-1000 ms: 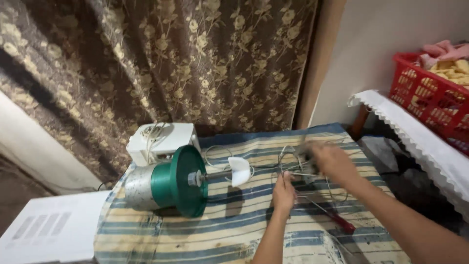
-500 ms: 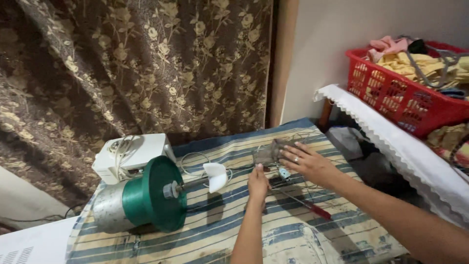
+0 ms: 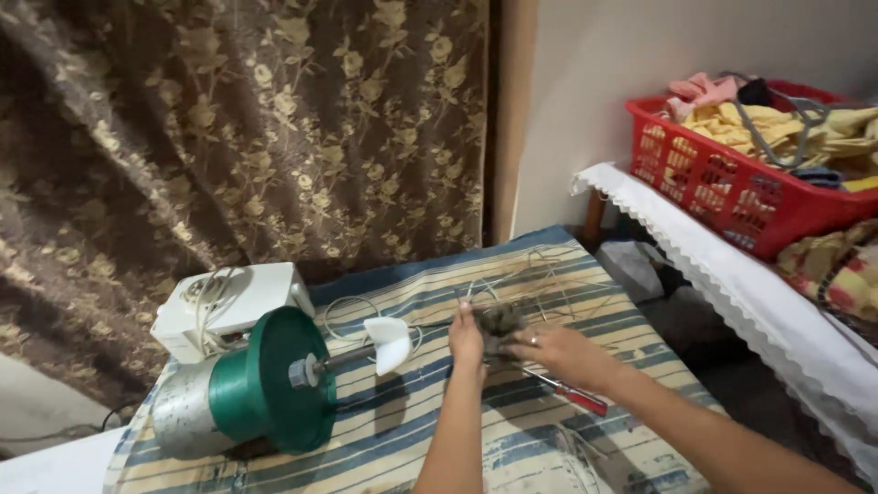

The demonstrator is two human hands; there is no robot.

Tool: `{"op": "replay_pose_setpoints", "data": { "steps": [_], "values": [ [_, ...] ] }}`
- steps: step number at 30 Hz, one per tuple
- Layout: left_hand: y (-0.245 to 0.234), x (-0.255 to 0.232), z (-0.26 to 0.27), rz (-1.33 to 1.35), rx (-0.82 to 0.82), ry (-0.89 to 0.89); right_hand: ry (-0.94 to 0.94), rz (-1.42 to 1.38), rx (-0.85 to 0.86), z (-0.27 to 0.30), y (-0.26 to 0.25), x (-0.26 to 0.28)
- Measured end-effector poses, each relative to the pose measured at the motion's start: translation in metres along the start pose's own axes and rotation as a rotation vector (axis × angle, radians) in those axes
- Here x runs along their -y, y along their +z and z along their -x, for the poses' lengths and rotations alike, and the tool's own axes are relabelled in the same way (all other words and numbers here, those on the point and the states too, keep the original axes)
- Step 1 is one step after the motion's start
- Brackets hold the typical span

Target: Repairing and reassembling an electric fan using a screwdriver.

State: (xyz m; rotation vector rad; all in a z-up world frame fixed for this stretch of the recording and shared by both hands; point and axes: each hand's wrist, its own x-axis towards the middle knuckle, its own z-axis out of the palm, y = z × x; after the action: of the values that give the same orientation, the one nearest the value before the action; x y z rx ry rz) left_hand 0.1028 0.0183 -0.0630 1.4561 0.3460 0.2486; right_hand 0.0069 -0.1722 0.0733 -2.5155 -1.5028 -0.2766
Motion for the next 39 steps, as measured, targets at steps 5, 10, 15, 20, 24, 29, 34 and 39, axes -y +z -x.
{"op": "replay_pose_setpoints", "data": {
  "steps": [5,10,15,20,24,29,34,39],
  "values": [
    [0.007,-0.011,0.004,0.298,0.105,-0.184,0.092,0.192,0.118,0.042,-0.038,-0.042],
    [0.023,-0.025,0.005,0.236,0.061,-0.220,-0.073,0.376,-0.138,0.078,-0.057,-0.065],
    [0.030,-0.051,0.018,0.230,0.182,0.227,0.802,0.150,-0.373,0.072,-0.054,-0.038],
    [0.026,-0.173,0.067,0.022,0.320,0.414,0.539,0.220,-0.494,0.065,-0.054,-0.029],
    [0.034,-0.237,0.074,-0.182,0.402,0.552,0.618,0.149,-0.616,0.051,-0.064,-0.023],
    [0.055,-0.247,0.051,-0.588,0.359,0.893,0.954,0.044,-0.657,0.069,-0.034,-0.063],
    [0.092,-0.218,0.038,-0.647,0.426,1.099,1.092,0.038,-0.576,0.088,-0.026,-0.066],
    [0.141,-0.170,0.030,-0.763,0.747,1.157,1.007,-0.147,-0.432,0.134,0.003,-0.080]
  ]
}}
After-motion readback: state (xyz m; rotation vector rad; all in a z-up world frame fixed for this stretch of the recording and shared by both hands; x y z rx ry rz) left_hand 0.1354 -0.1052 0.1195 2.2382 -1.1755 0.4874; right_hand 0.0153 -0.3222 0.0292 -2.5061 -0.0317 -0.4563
